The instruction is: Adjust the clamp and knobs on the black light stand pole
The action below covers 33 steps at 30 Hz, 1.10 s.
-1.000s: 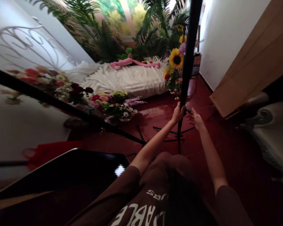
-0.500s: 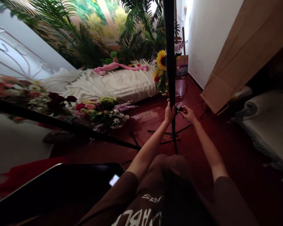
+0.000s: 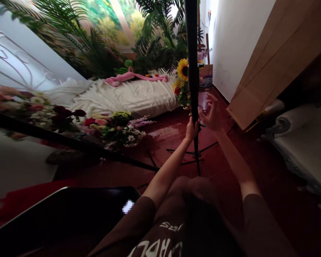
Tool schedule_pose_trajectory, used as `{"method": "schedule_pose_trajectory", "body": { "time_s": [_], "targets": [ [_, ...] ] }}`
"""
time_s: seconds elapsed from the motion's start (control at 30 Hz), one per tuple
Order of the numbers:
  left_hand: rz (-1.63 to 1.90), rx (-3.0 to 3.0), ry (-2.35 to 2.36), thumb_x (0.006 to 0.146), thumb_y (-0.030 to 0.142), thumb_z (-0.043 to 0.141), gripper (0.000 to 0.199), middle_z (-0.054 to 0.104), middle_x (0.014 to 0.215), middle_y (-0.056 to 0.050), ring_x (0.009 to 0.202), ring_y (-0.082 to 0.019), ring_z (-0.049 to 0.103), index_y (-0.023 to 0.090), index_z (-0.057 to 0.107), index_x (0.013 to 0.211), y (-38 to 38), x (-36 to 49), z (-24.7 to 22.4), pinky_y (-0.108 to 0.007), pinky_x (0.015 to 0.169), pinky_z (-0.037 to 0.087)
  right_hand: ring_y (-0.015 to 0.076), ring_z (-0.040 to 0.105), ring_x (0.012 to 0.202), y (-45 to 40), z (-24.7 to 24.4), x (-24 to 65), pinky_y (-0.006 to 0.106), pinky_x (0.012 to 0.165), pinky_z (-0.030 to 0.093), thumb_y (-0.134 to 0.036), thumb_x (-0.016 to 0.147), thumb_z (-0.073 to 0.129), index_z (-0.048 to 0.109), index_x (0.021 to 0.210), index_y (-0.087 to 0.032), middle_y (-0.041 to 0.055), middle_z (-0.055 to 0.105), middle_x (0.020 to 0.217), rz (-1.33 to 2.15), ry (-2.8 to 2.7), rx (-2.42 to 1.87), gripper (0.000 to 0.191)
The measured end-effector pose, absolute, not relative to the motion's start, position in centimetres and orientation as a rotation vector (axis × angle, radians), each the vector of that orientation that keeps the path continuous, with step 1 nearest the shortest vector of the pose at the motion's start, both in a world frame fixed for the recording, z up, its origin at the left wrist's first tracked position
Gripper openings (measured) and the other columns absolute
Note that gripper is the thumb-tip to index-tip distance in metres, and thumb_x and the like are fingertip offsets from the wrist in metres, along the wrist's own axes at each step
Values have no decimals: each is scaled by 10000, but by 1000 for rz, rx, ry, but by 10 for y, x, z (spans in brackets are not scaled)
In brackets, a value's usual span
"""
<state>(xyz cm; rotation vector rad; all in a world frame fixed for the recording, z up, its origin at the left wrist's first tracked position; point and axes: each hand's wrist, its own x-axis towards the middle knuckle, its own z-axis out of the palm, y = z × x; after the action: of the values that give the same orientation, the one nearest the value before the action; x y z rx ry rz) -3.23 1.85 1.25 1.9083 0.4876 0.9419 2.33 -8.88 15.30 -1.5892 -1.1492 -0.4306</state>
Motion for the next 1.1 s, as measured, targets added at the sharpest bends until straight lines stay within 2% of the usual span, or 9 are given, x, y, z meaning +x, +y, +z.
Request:
{"method": "schedule_pose_trajectory", "body": {
  "time_s": [0.13, 0.2, 0.27, 0.37, 0.57, 0.73, 0.87, 1.0, 1.1],
  "targets": [
    [938, 1912, 500, 896, 394, 530, 282, 661, 801, -51, 696, -145, 637, 178, 509, 1077, 18, -33, 13, -230, 619, 440, 233, 359, 1361, -49, 217, 10, 441, 1065, 421, -635, 876, 487, 75, 1497, -285, 78, 212, 1549, -559, -1217, -1555, 823],
    [937, 1916, 501, 899, 388, 527, 268, 657, 794, -49, 700, -146, 635, 182, 506, 1069, 18, -34, 13, -232, 622, 441, 209, 236, 1433, -31, 237, 8, 446, 1147, 331, -672, 902, 369, 28, 1511, -286, 48, 227, 1556, -582, -1218, -1624, 798],
    [935, 1912, 498, 898, 380, 527, 256, 654, 791, -49, 703, -147, 634, 183, 502, 1061, 18, -34, 14, -234, 624, 443, 182, 171, 1455, -19, 245, 11, 435, 1192, 259, -679, 902, 299, 54, 1517, -312, 15, 337, 1509, -550, -1233, -1709, 757],
    [921, 1901, 488, 898, 389, 526, 247, 643, 765, -40, 688, -147, 629, 186, 500, 1038, 17, -36, 17, -237, 630, 444, 192, 238, 1438, -12, 242, 19, 406, 1178, 294, -687, 891, 285, 144, 1514, -314, 25, 471, 1404, -469, -1270, -1756, 739],
    [910, 1847, 518, 877, 443, 552, 355, 630, 749, -21, 637, -148, 611, 193, 454, 1108, 14, -38, 25, -251, 622, 443, 241, 515, 1254, -17, 213, 21, 420, 1050, 432, -685, 918, 289, 180, 1479, -200, 109, 532, 1293, -413, -1167, -1660, 750],
    [895, 1848, 460, 841, 338, 616, 447, 659, 901, -80, 744, -171, 646, 184, 398, 1200, 19, -37, 20, -283, 679, 484, 221, 496, 1239, -29, 156, 0, 393, 1050, 411, -623, 945, 325, 336, 1393, -210, 110, 575, 1234, -271, -1140, -1731, 609],
    [907, 1869, 401, 847, 285, 599, 502, 650, 1020, -134, 813, -183, 656, 182, 342, 1266, 25, -34, 11, -301, 712, 499, 203, 480, 1227, -28, 117, -1, 392, 1063, 379, -560, 977, 309, 352, 1379, -217, 98, 578, 1259, -137, -1097, -1793, 530],
    [915, 1863, 320, 901, 340, 517, 472, 644, 1075, -150, 832, -185, 657, 178, 305, 1290, 27, -35, 8, -322, 725, 511, 226, 521, 1189, -25, 110, 10, 407, 1024, 415, -580, 956, 363, 358, 1381, -218, 114, 565, 1288, -158, -1101, -1763, 559],
    [944, 1861, 281, 937, 389, 450, 453, 634, 1102, -165, 860, -182, 655, 174, 300, 1306, 26, -37, 10, -319, 738, 510, 219, 556, 1167, -36, 112, 15, 378, 973, 468, -573, 948, 396, 397, 1373, -259, 79, 614, 1218, -76, -1191, -1711, 528]
  ]
}}
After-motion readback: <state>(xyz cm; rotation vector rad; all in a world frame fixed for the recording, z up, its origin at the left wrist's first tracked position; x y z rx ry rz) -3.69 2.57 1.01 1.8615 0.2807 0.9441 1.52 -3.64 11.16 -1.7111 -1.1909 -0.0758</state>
